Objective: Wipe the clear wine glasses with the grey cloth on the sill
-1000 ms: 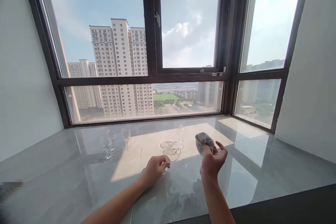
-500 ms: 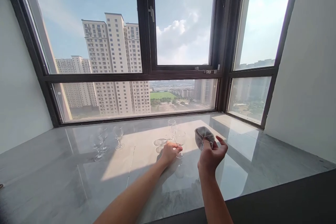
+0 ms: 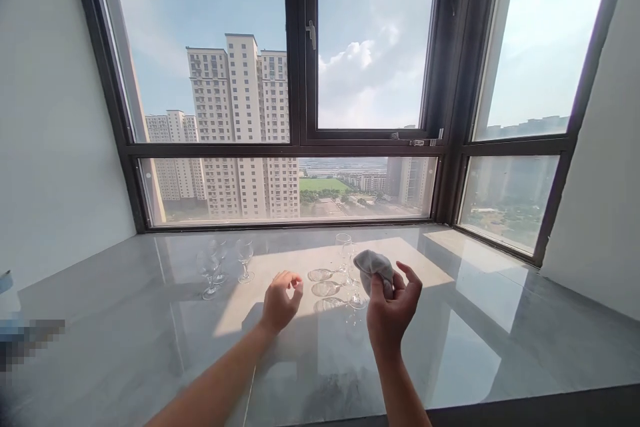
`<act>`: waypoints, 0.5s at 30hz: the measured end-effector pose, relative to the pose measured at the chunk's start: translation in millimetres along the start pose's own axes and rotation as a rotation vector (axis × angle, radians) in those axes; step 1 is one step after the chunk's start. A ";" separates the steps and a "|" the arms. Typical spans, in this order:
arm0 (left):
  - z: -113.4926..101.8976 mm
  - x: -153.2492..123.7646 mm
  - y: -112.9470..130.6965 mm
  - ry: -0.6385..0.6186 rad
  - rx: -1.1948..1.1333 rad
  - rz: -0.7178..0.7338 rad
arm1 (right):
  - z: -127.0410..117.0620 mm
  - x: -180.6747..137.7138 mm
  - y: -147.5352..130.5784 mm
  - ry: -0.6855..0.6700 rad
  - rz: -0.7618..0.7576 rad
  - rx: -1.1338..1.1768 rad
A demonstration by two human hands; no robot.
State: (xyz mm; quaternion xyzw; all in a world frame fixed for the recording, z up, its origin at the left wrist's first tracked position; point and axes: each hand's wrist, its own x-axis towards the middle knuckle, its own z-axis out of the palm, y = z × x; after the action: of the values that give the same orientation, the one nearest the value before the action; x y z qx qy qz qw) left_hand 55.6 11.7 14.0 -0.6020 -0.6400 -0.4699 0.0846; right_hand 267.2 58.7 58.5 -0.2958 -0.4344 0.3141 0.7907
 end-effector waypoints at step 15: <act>-105.4 8.0 -137.7 0.505 0.086 -0.867 | 17.0 -49.2 41.6 -0.506 -0.176 -0.387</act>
State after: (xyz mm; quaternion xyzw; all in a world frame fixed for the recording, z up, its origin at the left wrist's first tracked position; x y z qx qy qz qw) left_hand -111.8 -34.0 7.9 -0.1445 -0.8096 -0.5659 0.0585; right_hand 221.4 51.1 10.6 -0.3147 -0.6925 0.2198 0.6108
